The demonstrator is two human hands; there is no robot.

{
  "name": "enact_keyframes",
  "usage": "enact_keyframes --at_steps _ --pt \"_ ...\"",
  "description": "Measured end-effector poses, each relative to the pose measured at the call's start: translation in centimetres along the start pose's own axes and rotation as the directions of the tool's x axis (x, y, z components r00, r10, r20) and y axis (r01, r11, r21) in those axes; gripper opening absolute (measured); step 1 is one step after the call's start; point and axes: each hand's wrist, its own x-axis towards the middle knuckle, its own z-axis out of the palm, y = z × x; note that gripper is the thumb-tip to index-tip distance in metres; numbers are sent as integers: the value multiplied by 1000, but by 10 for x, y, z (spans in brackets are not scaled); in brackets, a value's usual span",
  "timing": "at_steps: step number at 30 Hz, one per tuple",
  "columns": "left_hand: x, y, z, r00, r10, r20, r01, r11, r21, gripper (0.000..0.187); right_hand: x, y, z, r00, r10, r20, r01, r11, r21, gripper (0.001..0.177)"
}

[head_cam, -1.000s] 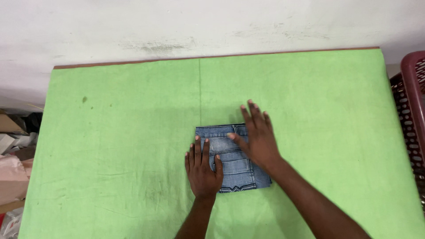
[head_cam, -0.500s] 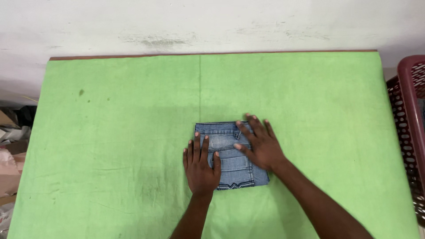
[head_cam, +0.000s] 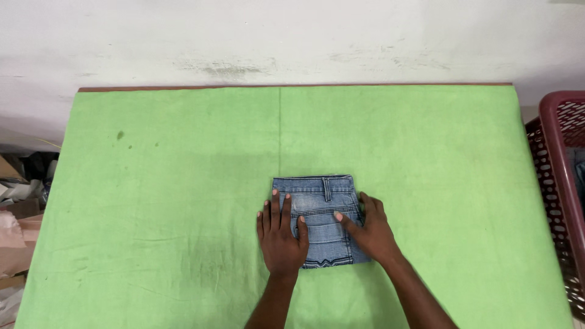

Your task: The person folds a pair of light-blue jeans on a green table. They lay the jeans flat, fold one leg over the other, then fold the garment in half and again into a compact rectangle, smoothing the fabric with both hands throughout.

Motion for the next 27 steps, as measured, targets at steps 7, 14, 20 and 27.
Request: enact_keyframes --at_steps 7,14,20,27 --pt "0 -3 -1 1000 14 -1 -14 1000 -1 52 -1 -18 -11 977 189 103 -200 973 115 104" --pt "14 -27 9 963 -246 105 266 927 -263 85 16 -4 -14 922 289 259 -355 896 266 69" --pt "73 -60 17 598 -474 647 744 627 -229 115 17 3 -9 922 264 283 -373 802 466 68" --pt "108 -53 -13 426 -214 879 842 448 -299 57 24 -34 -34 927 115 357 -281 843 459 65"
